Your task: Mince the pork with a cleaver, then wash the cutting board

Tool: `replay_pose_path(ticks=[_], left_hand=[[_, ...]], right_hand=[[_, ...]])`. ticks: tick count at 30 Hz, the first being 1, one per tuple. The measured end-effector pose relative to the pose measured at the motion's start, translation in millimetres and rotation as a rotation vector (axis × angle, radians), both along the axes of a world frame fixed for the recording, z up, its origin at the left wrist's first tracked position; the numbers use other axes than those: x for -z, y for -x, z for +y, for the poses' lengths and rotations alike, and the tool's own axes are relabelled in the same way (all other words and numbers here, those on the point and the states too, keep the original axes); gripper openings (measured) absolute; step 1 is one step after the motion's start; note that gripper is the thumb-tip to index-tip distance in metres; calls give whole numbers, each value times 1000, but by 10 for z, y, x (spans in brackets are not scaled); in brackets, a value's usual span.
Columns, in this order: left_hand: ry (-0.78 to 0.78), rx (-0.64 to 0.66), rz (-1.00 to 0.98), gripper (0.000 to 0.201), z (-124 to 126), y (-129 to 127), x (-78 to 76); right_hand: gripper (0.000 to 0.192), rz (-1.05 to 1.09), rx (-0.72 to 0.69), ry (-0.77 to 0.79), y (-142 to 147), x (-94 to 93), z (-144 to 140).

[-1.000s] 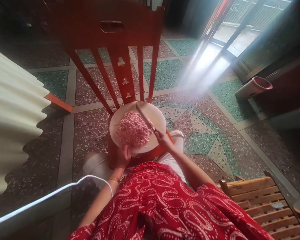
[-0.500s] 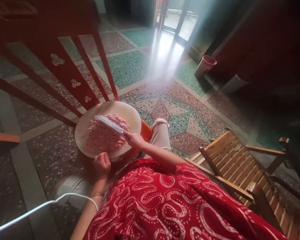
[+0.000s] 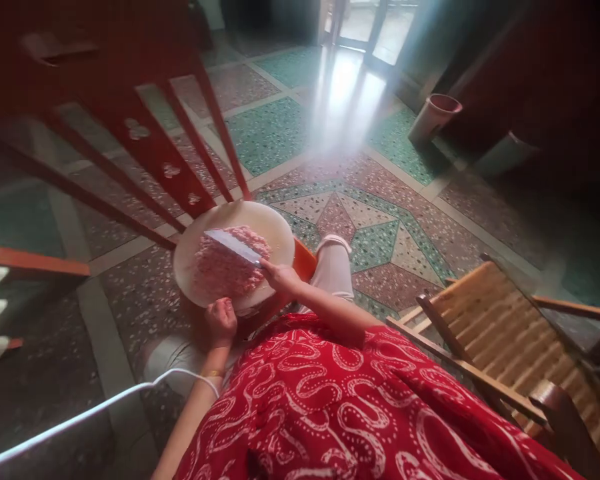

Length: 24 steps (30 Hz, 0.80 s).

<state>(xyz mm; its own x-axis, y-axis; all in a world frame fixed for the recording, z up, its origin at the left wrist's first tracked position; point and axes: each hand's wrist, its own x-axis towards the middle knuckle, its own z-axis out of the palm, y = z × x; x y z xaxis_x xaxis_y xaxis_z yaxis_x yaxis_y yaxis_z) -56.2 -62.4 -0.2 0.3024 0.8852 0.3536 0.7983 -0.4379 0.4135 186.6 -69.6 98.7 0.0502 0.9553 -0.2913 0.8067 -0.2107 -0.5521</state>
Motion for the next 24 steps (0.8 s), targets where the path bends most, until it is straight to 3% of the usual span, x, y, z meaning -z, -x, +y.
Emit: replay_pose_path(ticks=[4,7,10,12,14,18,20,24], left_hand=[[18,-2,-17,23,-44,-10,-37],[47,-22,-19,25,-76,-16,-54],[91,-18,-51,25,-108,-25,-60],[118,-19,-70,25,-123,-33,-61],[127,-21,-76,26,-131,-43,-65],[123,-51,-78,26,-137,-68,-90],[142,-52,-82,27,-136,-75,-103],[164,-38,-103,27,-133,-79,-94]], right_hand=[[46,128,74,-34,-59,-39,6],[49,335,100,-182,-151,-314,12],[52,443,58,-436,-183,-657,25],[52,460,46,-548,-152,-730,37],[51,441,35,-519,-108,-622,36],[42,316,-11,-117,-106,-310,16],[42,293,-37,-39,-143,-381,33],[48,352,-71,-275,-158,-802,130]])
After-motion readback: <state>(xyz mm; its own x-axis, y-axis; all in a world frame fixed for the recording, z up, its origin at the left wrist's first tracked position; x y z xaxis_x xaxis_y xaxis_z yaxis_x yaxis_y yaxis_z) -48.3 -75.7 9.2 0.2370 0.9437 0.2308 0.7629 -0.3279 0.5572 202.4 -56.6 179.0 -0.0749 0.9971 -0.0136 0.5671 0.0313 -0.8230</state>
